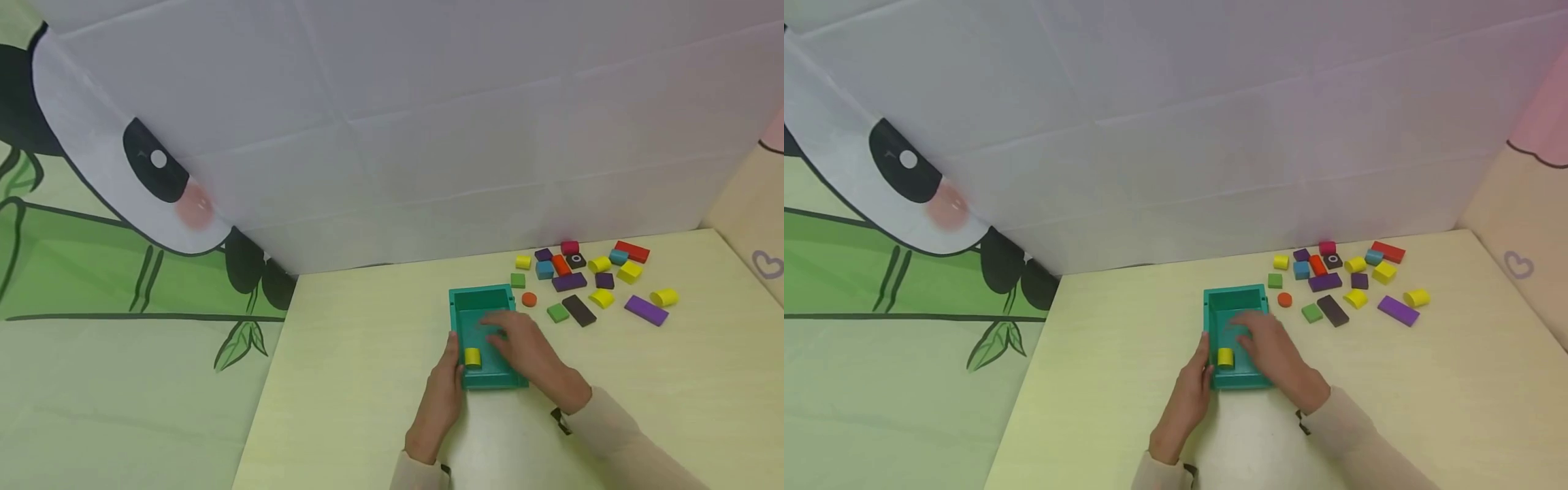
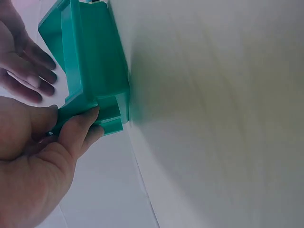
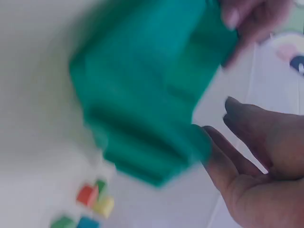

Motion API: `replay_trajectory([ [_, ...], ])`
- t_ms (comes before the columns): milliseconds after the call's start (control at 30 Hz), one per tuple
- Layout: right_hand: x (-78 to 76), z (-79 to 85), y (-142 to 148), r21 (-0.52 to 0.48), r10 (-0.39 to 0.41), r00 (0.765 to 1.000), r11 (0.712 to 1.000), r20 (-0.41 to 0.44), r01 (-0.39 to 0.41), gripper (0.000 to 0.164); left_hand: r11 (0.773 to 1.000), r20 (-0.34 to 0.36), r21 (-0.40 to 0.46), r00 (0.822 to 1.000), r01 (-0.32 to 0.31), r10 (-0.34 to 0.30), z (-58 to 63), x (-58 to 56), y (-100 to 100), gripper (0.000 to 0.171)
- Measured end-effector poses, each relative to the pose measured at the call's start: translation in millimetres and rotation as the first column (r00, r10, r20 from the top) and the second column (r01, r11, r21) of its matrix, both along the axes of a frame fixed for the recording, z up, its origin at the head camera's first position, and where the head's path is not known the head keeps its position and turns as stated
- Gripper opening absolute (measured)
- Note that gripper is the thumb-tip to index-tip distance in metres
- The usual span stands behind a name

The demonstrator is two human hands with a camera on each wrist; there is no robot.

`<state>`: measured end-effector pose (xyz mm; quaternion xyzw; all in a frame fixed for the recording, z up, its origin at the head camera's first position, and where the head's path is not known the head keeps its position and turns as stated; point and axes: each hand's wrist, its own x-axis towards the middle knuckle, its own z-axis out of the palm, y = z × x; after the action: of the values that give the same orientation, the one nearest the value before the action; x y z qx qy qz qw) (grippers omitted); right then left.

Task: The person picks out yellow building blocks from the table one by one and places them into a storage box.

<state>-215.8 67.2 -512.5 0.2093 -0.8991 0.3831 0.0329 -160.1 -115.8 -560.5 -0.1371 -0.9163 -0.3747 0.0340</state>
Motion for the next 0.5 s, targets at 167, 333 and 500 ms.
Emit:
replay_trajectory([
  [167, -16.0, 13.3, 41.8, -0.008, -0.136, 0.991, 0.991, 0.008, 0.136, 0.034, 1.000, 0.058, 0.013, 0.998, -0.011, 0.011, 3.2, 2.6, 1.2, 0.061],
  [333, -32.5, 10.2, 87.3, 0.017, -0.260, 0.966, 0.966, 0.003, 0.260, 0.033, 1.000, 0.058, 0.015, 0.998, -0.012, 0.011, 4.1, 1.7, 2.2, 0.060],
  [500, -43.6, -7.1, 123.3, 0.048, -0.338, 0.941, 0.940, 0.012, 0.338, 0.032, 1.000, 0.065, 0.014, 0.998, -0.020, 0.019, 3.3, 0.9, 2.5, 0.060],
])
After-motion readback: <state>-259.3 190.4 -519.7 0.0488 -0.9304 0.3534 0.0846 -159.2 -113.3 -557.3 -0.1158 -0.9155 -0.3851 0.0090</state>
